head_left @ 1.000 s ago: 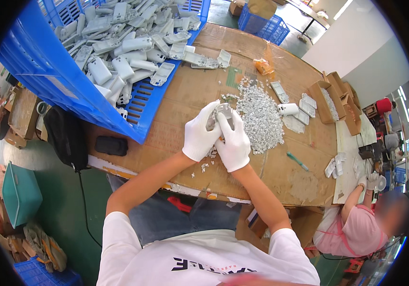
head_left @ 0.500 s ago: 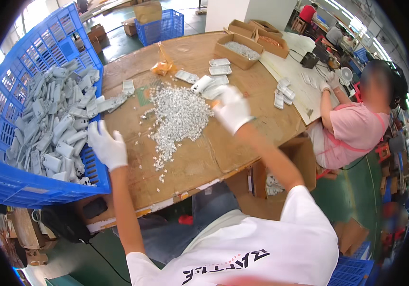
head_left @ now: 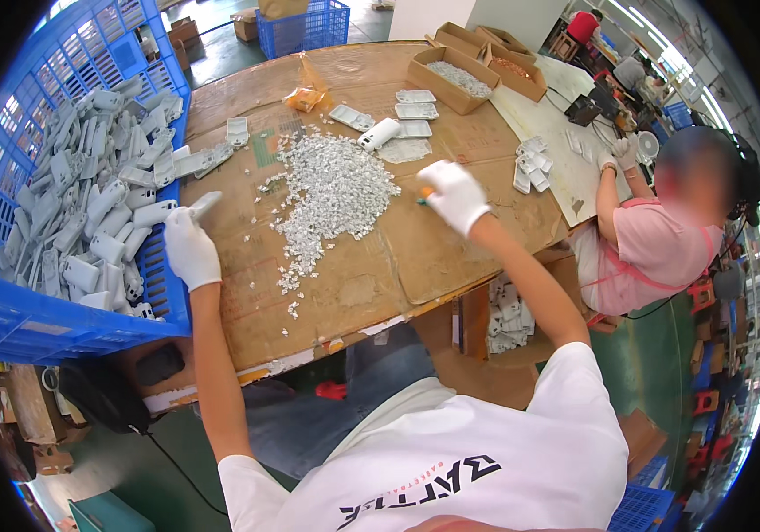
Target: The person assembles small plastic components by hand, inserting white plastic inserts into grey plastic housings at a factory workbench.
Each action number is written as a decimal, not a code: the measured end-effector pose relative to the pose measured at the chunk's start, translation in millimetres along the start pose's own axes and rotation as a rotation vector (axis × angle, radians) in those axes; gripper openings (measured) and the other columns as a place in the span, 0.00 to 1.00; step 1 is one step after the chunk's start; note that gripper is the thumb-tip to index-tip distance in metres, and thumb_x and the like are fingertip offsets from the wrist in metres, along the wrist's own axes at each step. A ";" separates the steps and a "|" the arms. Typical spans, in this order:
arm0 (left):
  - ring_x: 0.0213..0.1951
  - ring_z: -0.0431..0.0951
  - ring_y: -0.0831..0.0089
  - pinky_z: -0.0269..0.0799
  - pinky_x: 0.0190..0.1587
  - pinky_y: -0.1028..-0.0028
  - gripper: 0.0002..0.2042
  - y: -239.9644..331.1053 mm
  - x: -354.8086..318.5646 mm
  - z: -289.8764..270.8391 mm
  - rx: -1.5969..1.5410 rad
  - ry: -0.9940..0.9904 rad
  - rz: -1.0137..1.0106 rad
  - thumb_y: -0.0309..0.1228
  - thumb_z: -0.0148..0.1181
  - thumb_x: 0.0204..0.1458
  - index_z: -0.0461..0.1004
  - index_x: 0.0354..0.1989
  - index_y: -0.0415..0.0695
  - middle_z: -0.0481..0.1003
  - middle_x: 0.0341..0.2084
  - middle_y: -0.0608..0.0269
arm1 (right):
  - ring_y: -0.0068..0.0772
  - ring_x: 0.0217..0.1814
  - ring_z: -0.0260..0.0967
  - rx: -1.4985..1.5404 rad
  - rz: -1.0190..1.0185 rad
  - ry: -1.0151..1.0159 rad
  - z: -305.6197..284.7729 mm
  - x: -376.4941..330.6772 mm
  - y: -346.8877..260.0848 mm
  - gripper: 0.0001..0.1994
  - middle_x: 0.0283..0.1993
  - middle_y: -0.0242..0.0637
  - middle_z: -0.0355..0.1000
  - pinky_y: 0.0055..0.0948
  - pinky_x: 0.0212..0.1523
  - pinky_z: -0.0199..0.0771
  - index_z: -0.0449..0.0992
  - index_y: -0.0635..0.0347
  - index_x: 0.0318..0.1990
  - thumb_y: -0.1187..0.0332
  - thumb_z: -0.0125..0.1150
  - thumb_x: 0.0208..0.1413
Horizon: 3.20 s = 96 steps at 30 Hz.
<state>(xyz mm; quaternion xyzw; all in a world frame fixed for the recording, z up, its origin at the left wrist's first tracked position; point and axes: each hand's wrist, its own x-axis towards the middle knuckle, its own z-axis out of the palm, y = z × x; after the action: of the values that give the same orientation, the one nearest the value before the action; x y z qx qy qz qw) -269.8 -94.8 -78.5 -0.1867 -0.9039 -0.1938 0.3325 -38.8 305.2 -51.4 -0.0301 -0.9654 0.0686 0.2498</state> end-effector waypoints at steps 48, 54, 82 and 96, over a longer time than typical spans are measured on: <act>0.52 0.75 0.68 0.68 0.60 0.70 0.29 11.8 -12.1 25.1 -1.223 -0.399 -0.232 0.12 0.54 0.49 0.64 0.63 0.41 0.72 0.51 0.58 | 0.49 0.43 0.80 -0.130 0.441 -0.440 2.6 14.7 -91.8 0.06 0.38 0.47 0.80 0.41 0.42 0.80 0.82 0.57 0.32 0.75 0.62 0.46; 0.54 0.75 0.66 0.68 0.60 0.69 0.27 25.0 -11.0 -0.8 -0.947 -0.261 -0.132 0.14 0.54 0.49 0.68 0.61 0.40 0.74 0.52 0.55 | 0.53 0.45 0.79 -0.073 0.281 -0.480 1.0 12.5 -90.6 0.09 0.44 0.53 0.78 0.42 0.45 0.81 0.82 0.63 0.38 0.75 0.56 0.53; 0.43 0.82 0.55 0.76 0.45 0.66 0.21 175.7 -100.1 -133.3 -0.818 -0.505 -0.111 0.20 0.60 0.50 0.74 0.55 0.42 0.80 0.42 0.47 | 0.42 0.44 0.68 0.431 0.079 0.351 -28.0 -48.6 -212.9 0.13 0.38 0.36 0.67 0.36 0.45 0.72 0.79 0.52 0.33 0.78 0.65 0.37; 0.31 0.82 0.64 0.76 0.36 0.70 0.21 213.8 -112.8 -148.7 -0.870 -0.472 0.144 0.18 0.59 0.47 0.77 0.51 0.49 0.80 0.33 0.52 | 0.49 0.46 0.78 0.771 0.373 -0.055 -64.0 -79.6 -176.6 0.15 0.42 0.49 0.78 0.36 0.46 0.77 0.76 0.57 0.51 0.71 0.61 0.56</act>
<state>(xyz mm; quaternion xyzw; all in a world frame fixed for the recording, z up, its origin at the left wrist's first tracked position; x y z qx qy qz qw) -11.4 -6.0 -1.4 -0.4089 -0.7746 -0.4819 0.0228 57.7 130.7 -8.0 -0.1068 -0.8534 0.4693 0.2002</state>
